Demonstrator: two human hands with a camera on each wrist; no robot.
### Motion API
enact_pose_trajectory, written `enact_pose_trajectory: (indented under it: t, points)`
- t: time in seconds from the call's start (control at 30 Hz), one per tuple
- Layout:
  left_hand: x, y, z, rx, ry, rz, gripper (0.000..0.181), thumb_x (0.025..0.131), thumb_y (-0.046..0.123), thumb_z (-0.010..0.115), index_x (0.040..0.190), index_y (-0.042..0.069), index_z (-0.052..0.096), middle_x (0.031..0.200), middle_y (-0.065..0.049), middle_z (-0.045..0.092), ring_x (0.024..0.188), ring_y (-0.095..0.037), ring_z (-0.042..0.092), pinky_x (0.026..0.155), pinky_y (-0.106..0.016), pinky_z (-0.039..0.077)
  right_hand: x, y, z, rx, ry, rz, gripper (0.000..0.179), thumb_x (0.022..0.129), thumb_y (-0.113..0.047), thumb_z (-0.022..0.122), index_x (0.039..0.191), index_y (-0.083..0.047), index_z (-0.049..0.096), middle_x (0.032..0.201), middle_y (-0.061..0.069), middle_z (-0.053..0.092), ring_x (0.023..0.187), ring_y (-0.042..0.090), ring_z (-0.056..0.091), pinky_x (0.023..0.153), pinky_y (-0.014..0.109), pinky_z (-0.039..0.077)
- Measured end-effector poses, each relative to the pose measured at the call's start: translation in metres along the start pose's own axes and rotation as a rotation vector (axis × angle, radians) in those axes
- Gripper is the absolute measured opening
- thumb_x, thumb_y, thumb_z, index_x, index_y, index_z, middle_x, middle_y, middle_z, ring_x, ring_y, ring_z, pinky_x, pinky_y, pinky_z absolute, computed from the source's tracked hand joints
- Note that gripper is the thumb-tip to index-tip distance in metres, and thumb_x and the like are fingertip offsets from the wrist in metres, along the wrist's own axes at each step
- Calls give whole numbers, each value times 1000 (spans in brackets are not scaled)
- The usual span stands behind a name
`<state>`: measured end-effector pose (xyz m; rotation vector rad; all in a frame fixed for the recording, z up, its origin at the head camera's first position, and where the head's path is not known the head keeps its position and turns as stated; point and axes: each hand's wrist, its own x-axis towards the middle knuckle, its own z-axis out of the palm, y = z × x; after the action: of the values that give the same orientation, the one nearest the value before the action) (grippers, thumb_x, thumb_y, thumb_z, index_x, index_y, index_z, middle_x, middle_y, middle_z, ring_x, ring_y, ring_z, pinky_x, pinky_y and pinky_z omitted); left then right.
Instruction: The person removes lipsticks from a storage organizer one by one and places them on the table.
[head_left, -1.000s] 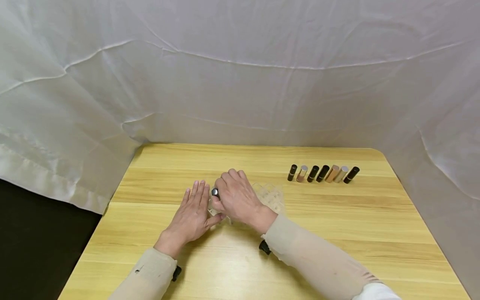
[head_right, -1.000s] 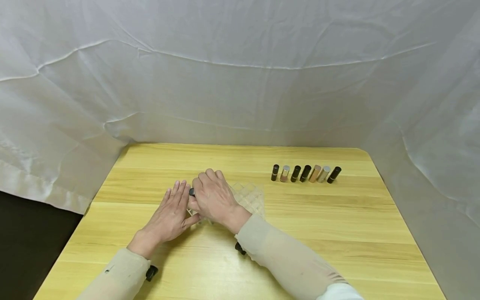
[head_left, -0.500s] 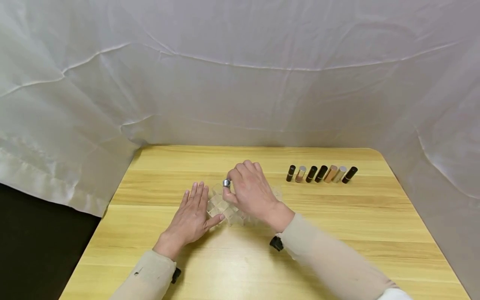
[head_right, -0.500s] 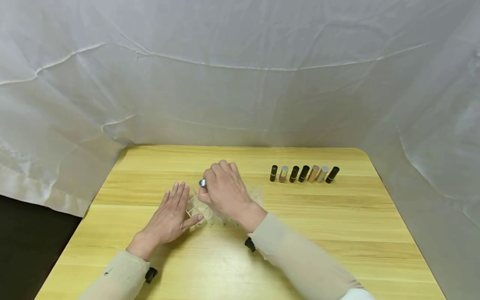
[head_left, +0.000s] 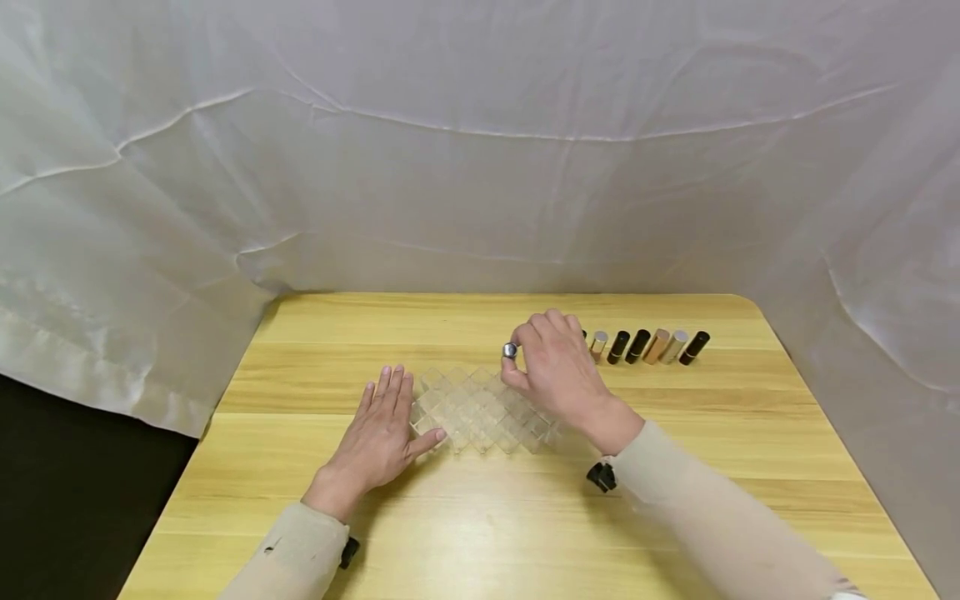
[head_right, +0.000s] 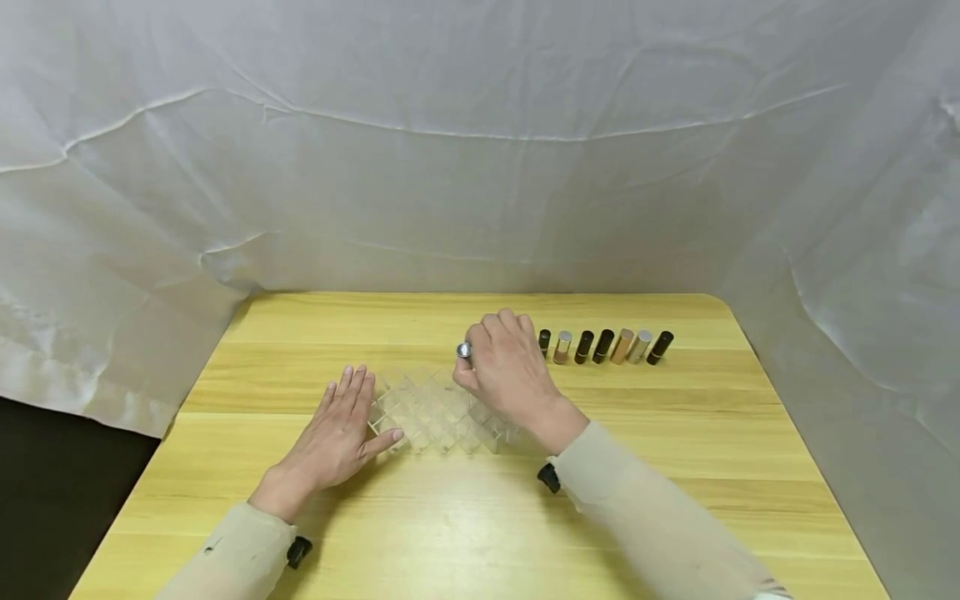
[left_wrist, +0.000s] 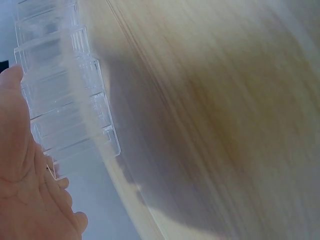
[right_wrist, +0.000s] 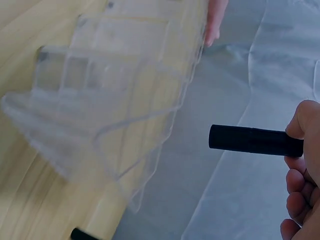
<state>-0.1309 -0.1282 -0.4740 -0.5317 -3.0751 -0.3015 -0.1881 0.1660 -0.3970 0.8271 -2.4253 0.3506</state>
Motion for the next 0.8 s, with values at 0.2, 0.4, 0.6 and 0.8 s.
enact_pose_trajectory:
  t: [0.2, 0.4, 0.6, 0.8]
  points:
    - [0, 1, -1, -6, -13, -4, 108, 101, 75, 45, 166, -6, 15, 174, -26, 13, 163, -41, 6, 133, -57, 10, -14, 20, -3, -27, 19, 6, 21, 89, -25, 69, 91, -4, 69, 86, 7, 64, 80, 27, 48, 73, 38, 36]
    - [0, 2, -2, -13, -21, -7, 108, 101, 75, 45, 166, -6, 14, 174, -25, 10, 163, -41, 5, 133, -57, 9, -25, 37, -8, -44, 9, 11, 23, 91, -26, 66, 91, -3, 69, 84, 9, 63, 77, 28, 46, 70, 38, 34]
    - [-1, 1, -4, -14, -21, -7, 107, 101, 74, 46, 166, -6, 15, 174, -26, 13, 163, -41, 6, 133, -58, 9, -34, 50, -7, -59, 62, -20, 23, 92, -26, 63, 91, -3, 64, 79, 8, 55, 72, 28, 40, 67, 36, 29]
    - [0, 0, -3, -17, -20, -7, 107, 101, 74, 46, 166, -6, 16, 174, -27, 13, 163, -41, 6, 133, -58, 9, -46, 66, -6, -90, 75, -29, 23, 92, -25, 60, 90, -3, 60, 81, 10, 56, 75, 31, 44, 68, 39, 32]
